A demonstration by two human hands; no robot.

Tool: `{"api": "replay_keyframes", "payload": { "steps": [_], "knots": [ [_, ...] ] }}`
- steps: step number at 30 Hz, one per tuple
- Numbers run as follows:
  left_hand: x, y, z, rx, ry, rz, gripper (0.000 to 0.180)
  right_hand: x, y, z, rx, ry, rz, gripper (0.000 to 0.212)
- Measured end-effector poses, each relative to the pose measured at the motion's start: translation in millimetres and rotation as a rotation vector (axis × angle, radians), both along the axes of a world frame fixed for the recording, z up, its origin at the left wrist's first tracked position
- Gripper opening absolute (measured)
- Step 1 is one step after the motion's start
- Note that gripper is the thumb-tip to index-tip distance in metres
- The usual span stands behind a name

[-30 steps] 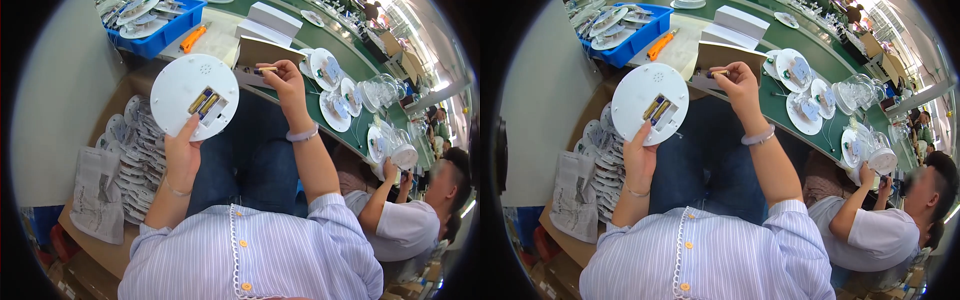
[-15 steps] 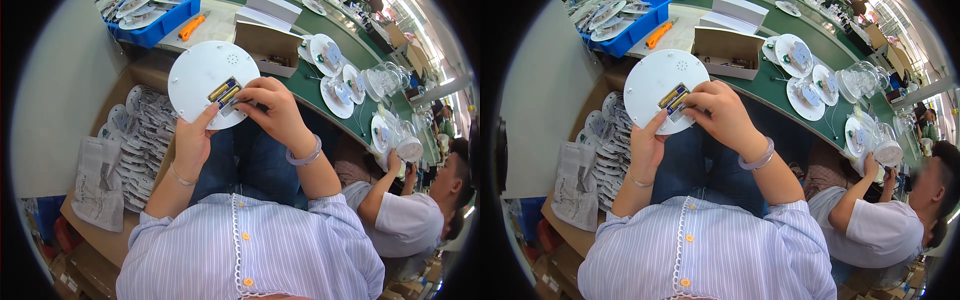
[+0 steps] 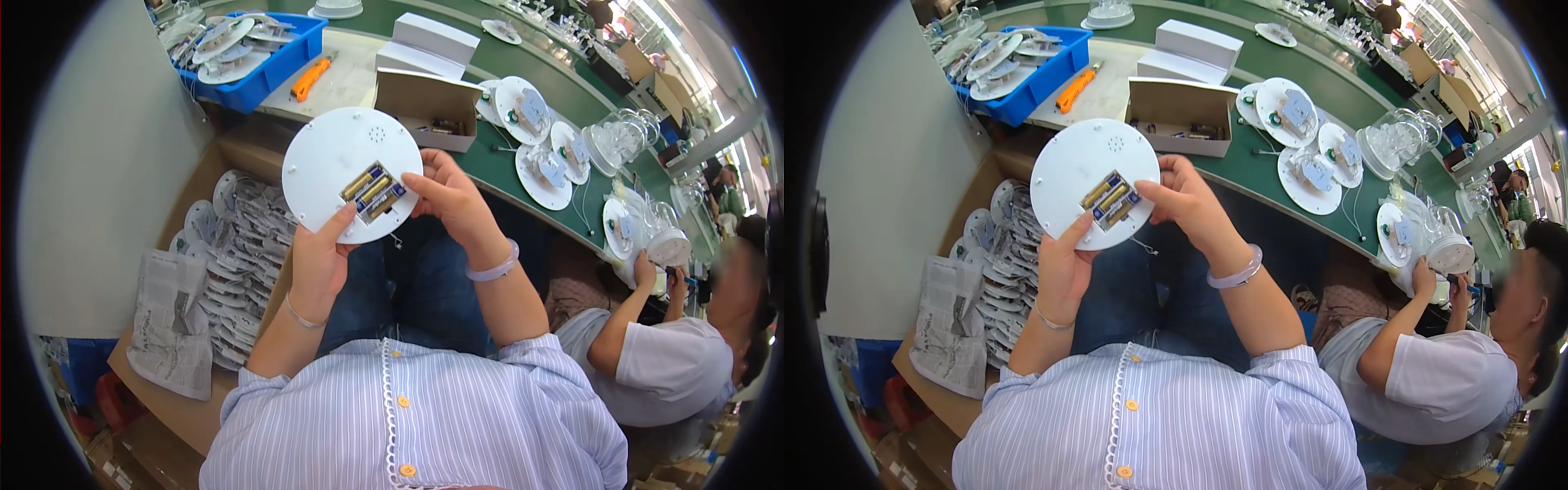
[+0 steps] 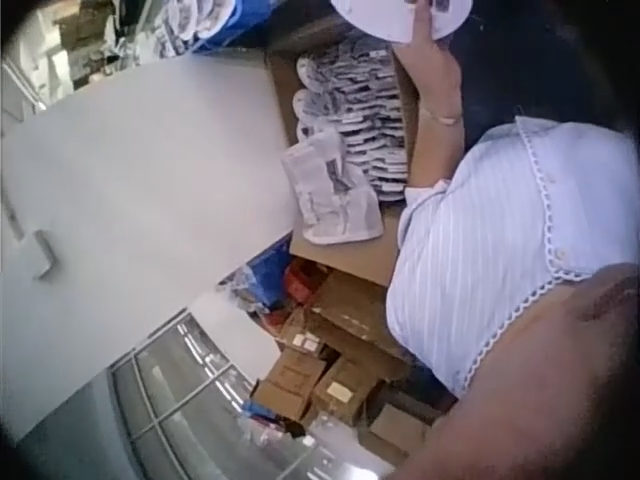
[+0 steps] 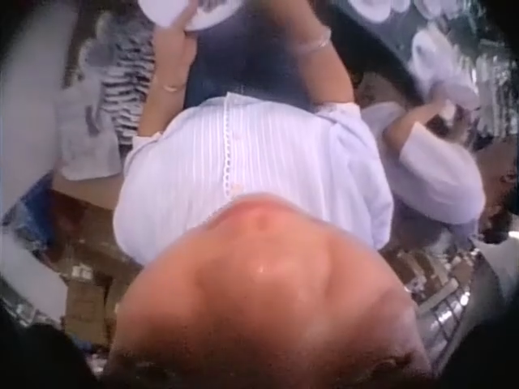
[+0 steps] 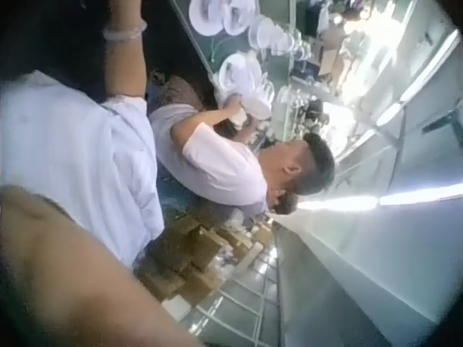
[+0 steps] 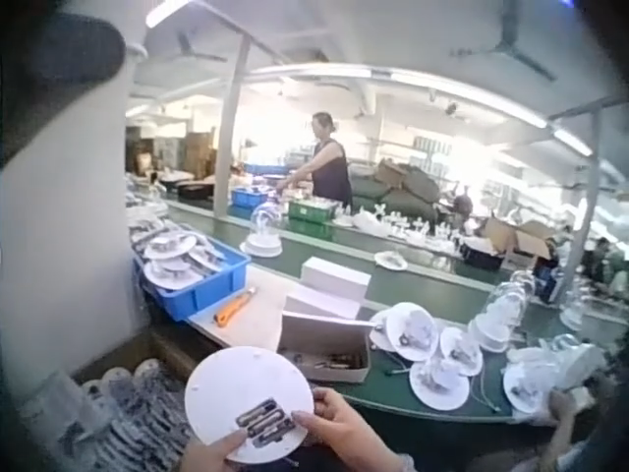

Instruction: Inserting batteries into lighting fixture bases on an assembly line.

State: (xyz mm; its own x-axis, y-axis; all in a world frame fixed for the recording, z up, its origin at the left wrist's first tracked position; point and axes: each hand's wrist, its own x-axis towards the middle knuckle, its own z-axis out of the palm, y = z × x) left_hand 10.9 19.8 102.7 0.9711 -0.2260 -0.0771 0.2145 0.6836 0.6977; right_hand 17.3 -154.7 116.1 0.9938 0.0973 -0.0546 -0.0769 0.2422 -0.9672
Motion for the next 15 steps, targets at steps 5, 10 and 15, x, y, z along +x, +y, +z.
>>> {"api": "replay_keyframes", "payload": {
  "steps": [5,10,15],
  "knots": [
    [0,-1,-1,0.021,-0.052,0.009,0.04,1,8,-1,0.146,0.055,0.084,0.04],
    [-1,0,2,0.043,-0.062,0.01,0.04,-2,12,3,-0.04,-0.08,-0.008,0.036],
    [-1,0,2,0.076,-0.088,0.032,0.041,-5,14,6,-0.214,-0.201,-0.054,0.033]
  ]
}}
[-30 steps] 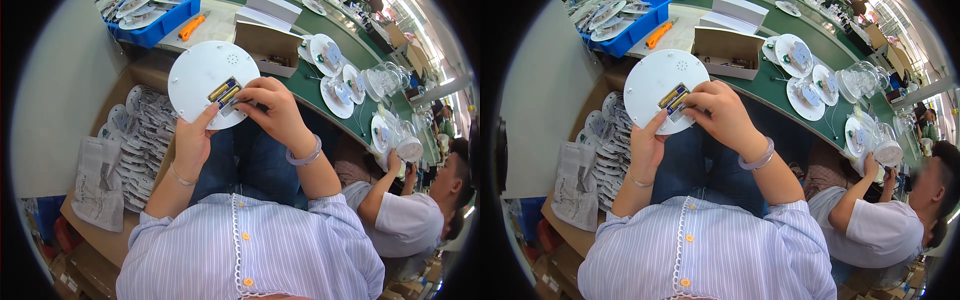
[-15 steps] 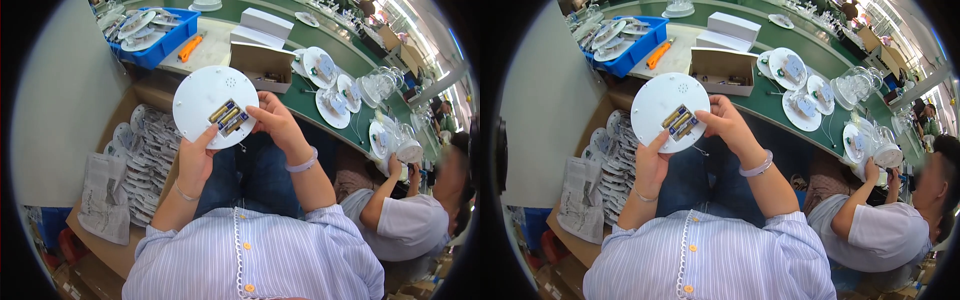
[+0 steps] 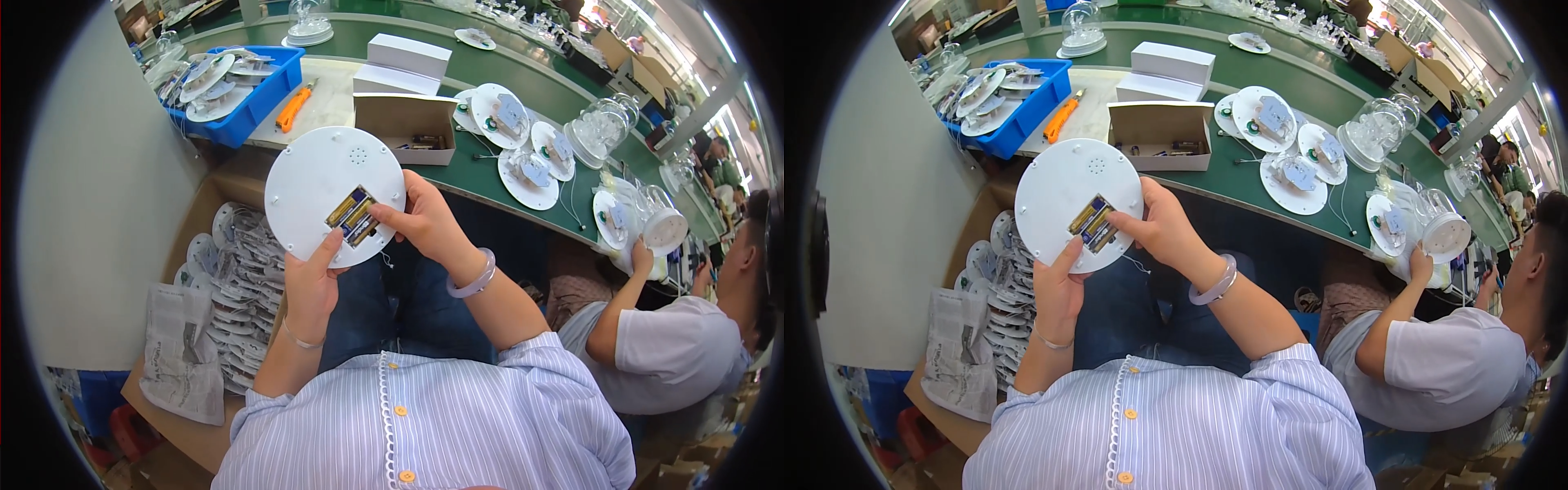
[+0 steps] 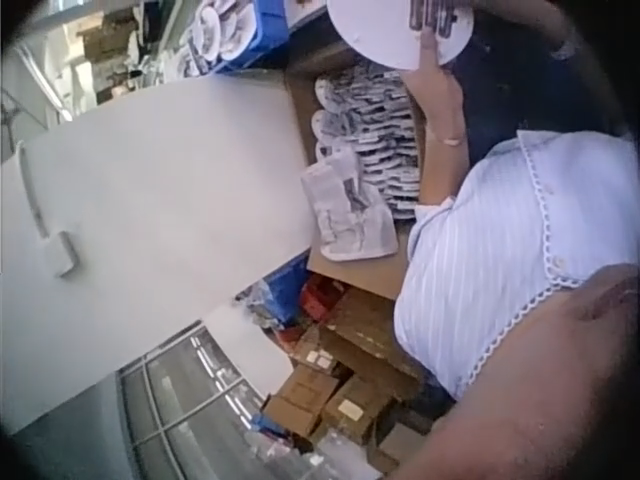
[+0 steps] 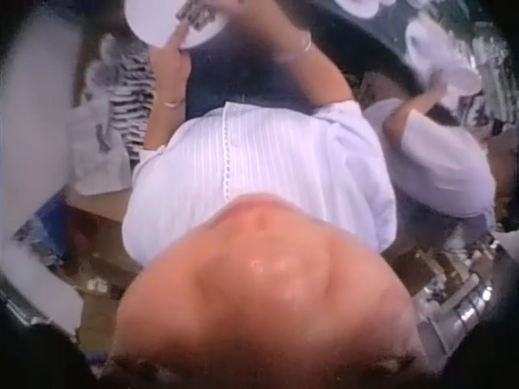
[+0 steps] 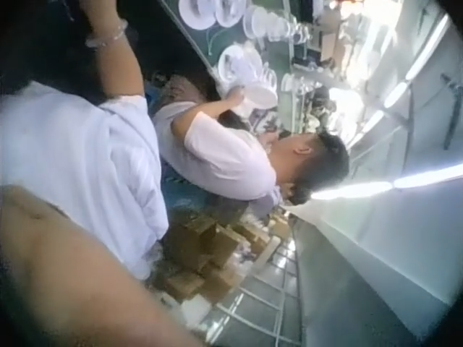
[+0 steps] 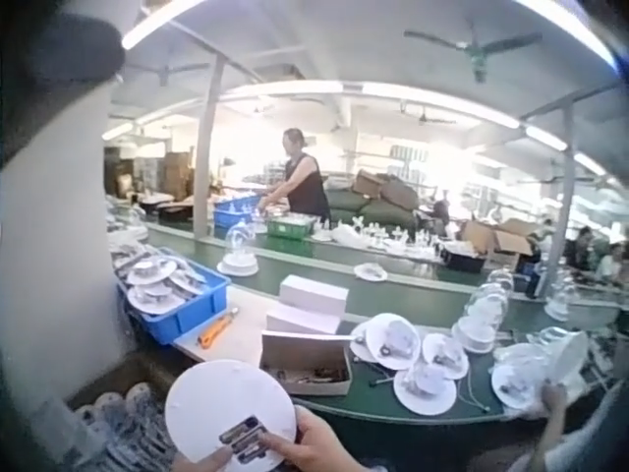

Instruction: Inserting batteries into lighting fixture bases on an assembly line.

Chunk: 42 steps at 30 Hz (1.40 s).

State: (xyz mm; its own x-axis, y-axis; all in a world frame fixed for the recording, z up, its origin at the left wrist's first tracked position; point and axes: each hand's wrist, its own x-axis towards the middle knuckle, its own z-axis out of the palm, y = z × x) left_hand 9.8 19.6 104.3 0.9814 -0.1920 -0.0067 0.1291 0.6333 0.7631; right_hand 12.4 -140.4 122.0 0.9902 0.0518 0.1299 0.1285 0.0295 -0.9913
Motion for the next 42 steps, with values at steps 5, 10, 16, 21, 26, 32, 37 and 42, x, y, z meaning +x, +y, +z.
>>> {"api": "replay_keyframes", "payload": {
  "steps": [5,10,16,21,26,32,37,42],
  "knots": [
    [-2,5,2,0.005,0.004,-0.01,0.041,-3,6,0,-0.16,-0.162,-0.08,0.033],
    [-9,7,14,-0.022,-0.021,0.007,0.043,-1,2,-1,-0.034,-0.22,0.012,0.061],
    [-16,22,18,-0.165,-0.116,0.161,0.044,-28,30,-36,0.252,-0.037,0.587,0.052],
    [-30,62,12,-0.223,-0.325,0.444,0.047,-53,25,-33,0.362,0.127,0.671,0.013],
    [-33,95,34,-0.674,-0.629,0.09,0.047,-63,11,-33,0.252,0.151,0.766,0.025],
    [-46,72,49,-0.391,-0.642,0.788,0.026,-71,9,-25,0.428,0.106,0.685,0.026],
    [-57,55,50,-0.385,-0.968,0.59,0.034,-69,13,-23,0.352,0.105,0.511,0.018],
    [-55,39,56,-0.219,-1.259,0.698,0.027,-71,20,-15,0.44,0.063,0.469,0.018]
  ]
}}
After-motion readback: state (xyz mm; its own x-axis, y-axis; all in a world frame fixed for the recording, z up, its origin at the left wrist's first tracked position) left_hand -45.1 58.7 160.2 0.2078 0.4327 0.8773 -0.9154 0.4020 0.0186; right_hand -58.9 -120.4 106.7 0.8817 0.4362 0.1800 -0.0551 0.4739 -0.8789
